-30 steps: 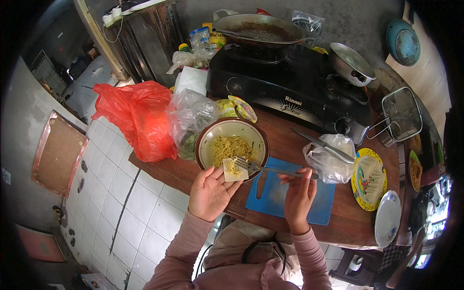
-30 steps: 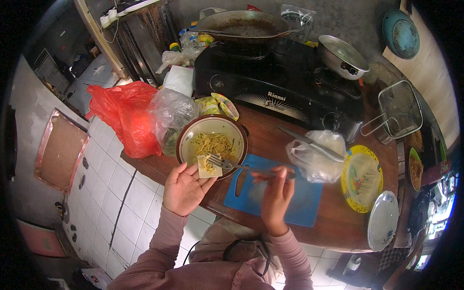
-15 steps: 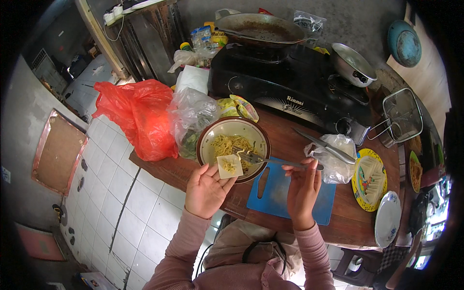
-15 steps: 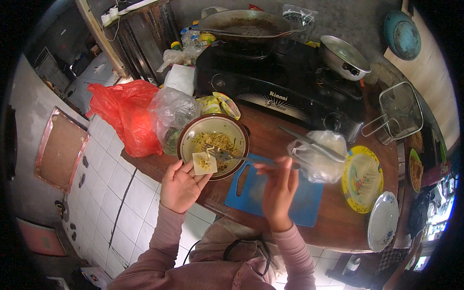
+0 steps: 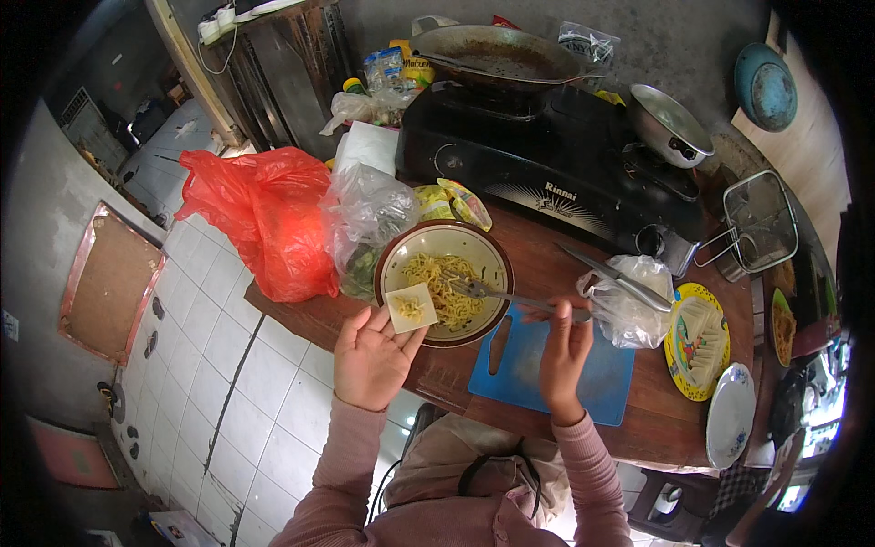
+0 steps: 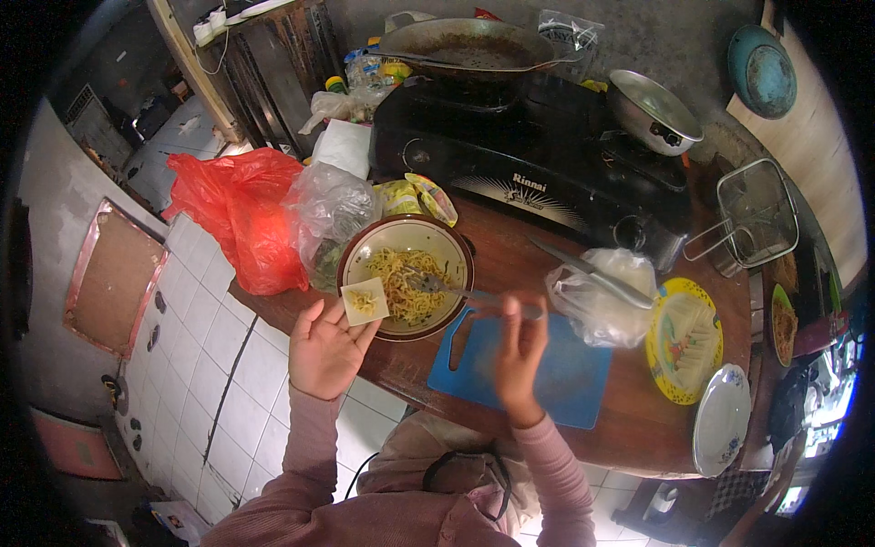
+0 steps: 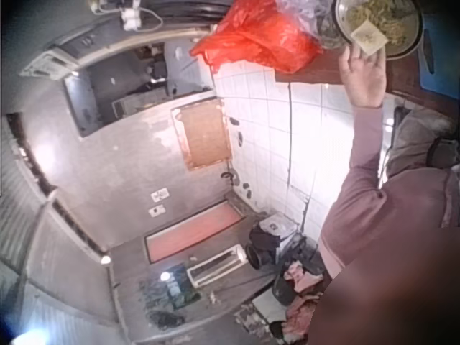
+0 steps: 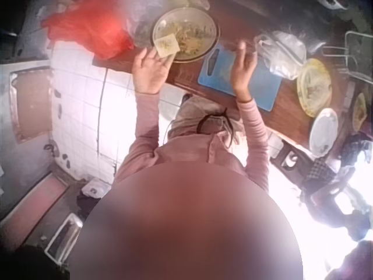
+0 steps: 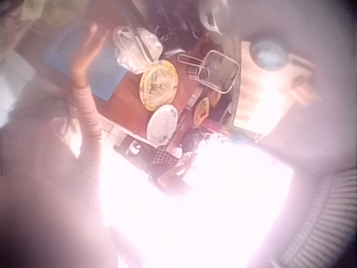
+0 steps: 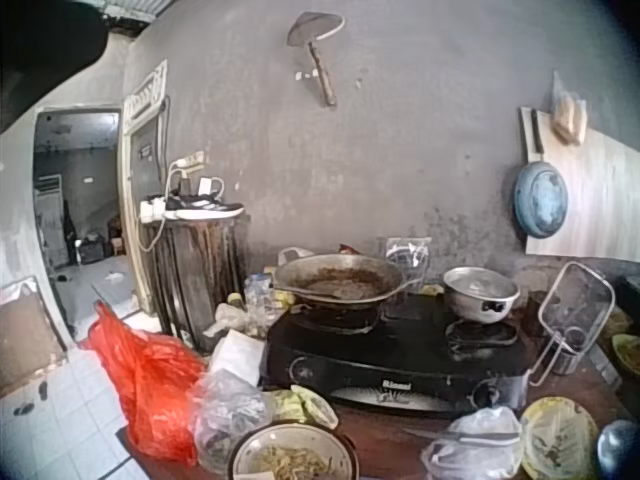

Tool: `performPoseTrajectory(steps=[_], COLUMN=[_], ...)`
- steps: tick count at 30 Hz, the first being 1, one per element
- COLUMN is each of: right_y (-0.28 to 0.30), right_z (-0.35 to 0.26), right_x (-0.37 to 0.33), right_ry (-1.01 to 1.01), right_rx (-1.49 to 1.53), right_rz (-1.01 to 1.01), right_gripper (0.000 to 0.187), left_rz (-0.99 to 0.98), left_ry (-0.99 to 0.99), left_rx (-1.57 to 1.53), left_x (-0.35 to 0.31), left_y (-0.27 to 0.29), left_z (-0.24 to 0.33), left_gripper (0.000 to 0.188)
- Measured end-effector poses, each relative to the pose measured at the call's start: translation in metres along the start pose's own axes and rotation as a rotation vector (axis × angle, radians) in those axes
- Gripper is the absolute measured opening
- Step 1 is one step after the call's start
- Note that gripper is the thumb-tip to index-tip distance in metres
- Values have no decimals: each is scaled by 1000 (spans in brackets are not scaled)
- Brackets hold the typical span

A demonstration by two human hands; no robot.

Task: The person cuts square wonton wrappers into smaller pieces on a blue cutting board. They then place a small amount of noodle filling onto each piece and fold the wrappers into triangular wontons, placing the finished items on a plate.

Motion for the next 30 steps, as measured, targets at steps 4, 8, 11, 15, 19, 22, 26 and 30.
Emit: performPoseTrajectory(steps=[4,8,11,15,19,22,26,30], right_y=[-6,5,11,19,32,40,51,61], right_z=[2,-9,-30,-53,-60,-58,-48,-45], right_x=[-5,-1,0,-1,-6,-10,-17,-18], right_ry=[28,-74,13,105,127,98,27,5], right_rx=[-151,-71,-64,-60,64,126,165,186], right_rz=[-76,-77,-39,-63,-74,-162,-186,-222], right_gripper=[20,17,18,21,23,23,24,24], left_rz=[8,-13,-24,-48,-120,-129,-148,-162], left_ry=[-31,0,33,48,93,141,218,322], left_rx=[12,5,-6,72,144,209,258,317], left_x=[-2,-3,-3,-4,-7,-7,-7,-8], left_y=[1,-2,-5,-11,-20,-25,-32,-38], left_z=[9,6,-3,-14,-23,-31,-41,-50], left_gripper=[50,50,46,42,41,43,47,52])
Point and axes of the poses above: each hand's wrist, its own x-axis towards the middle knuckle, its own y-axis out of the back of the hand, z = x × y, the point moved 7 cm from there along x, towards the middle knuckle, and after that the axes turned 8 degrees about -y, right-handed, at the moved point
